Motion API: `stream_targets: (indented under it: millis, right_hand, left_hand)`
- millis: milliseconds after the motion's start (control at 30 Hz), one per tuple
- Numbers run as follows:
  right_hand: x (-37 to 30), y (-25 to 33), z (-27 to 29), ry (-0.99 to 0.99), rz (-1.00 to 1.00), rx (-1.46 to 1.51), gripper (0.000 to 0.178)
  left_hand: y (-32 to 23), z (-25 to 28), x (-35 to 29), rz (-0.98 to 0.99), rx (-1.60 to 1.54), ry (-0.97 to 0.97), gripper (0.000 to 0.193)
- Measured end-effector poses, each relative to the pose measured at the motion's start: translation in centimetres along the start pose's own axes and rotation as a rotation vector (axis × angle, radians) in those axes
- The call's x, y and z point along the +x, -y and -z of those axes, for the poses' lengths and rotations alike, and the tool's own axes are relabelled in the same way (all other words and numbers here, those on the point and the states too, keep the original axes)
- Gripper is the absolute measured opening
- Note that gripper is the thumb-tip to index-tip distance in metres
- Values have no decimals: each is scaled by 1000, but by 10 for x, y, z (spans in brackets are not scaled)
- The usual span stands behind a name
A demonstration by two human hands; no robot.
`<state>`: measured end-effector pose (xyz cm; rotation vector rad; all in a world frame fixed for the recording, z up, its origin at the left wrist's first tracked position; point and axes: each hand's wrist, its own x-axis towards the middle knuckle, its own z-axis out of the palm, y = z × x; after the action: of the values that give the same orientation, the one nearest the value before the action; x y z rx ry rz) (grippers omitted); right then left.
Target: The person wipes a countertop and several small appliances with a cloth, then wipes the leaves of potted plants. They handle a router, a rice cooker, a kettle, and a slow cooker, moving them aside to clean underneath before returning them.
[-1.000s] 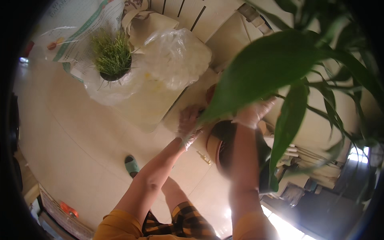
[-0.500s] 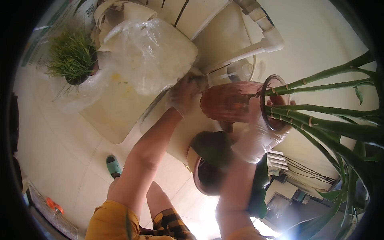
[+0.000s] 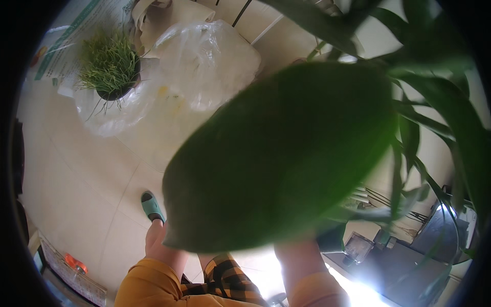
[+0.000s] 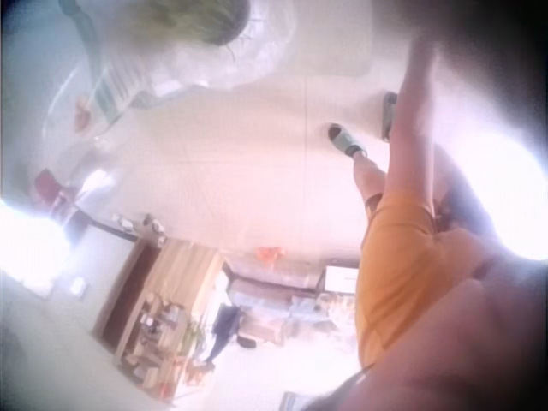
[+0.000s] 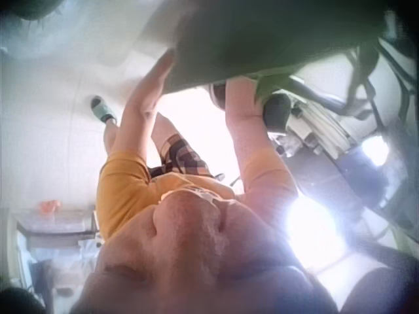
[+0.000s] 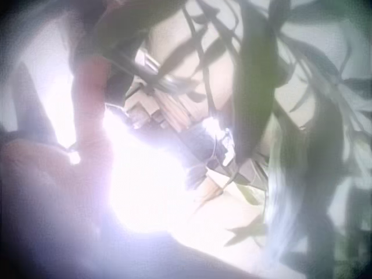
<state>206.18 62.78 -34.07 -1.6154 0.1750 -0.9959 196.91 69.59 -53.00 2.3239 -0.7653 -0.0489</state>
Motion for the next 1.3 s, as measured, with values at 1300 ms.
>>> stream_targets:
  millis: [1300]
  right_hand:
    - [-311, 94, 129, 680, -669, -113, 47]
  left_hand:
    - [30, 16, -171, 139, -41, -507, 44]
